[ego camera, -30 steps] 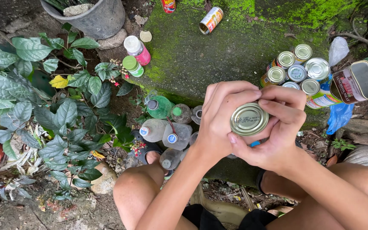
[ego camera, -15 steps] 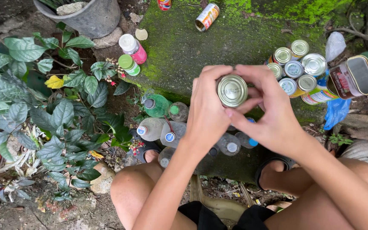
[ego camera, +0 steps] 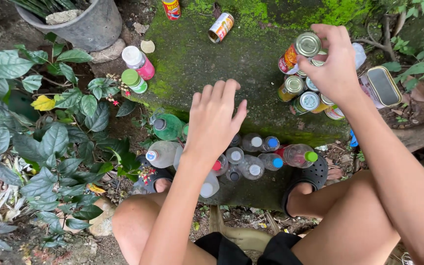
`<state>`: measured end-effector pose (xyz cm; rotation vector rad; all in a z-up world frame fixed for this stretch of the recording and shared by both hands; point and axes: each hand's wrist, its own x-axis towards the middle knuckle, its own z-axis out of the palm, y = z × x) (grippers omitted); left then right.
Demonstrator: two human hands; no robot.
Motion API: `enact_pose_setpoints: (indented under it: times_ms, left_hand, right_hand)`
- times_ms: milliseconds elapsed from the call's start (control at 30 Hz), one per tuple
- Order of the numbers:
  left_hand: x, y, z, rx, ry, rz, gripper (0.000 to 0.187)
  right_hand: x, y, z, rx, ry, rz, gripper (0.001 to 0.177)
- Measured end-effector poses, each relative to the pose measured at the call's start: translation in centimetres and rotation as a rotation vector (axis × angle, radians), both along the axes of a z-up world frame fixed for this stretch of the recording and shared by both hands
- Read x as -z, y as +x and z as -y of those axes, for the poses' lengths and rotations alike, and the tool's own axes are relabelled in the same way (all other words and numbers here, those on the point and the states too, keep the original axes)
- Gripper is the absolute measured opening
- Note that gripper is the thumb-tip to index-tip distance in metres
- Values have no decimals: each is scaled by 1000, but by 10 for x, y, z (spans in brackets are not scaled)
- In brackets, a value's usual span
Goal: Sorting and organizing empty tin cans and plastic bottles on outdoor steps.
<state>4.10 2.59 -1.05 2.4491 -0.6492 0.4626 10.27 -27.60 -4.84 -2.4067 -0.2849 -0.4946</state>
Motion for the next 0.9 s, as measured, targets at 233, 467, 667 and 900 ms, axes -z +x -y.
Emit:
enact_pose_setpoints:
  times_ms: [233, 467, 667, 900]
  left_hand:
    - [5, -2, 1, -4, 186, -22, 29]
    - [3, 4, -1, -19, 74, 24, 20]
    - [-3, 8, -11, -90, -3, 64, 14]
    - [-1, 13, -17, -108, 54, 34, 15]
  right_hand:
    - [67, 41, 18, 41, 37, -33, 59]
    - [114, 66, 20, 67, -367, -217, 64]
    - [124, 72, 24, 179, -558, -403, 67]
    - [126, 73, 13, 158, -685, -414, 73]
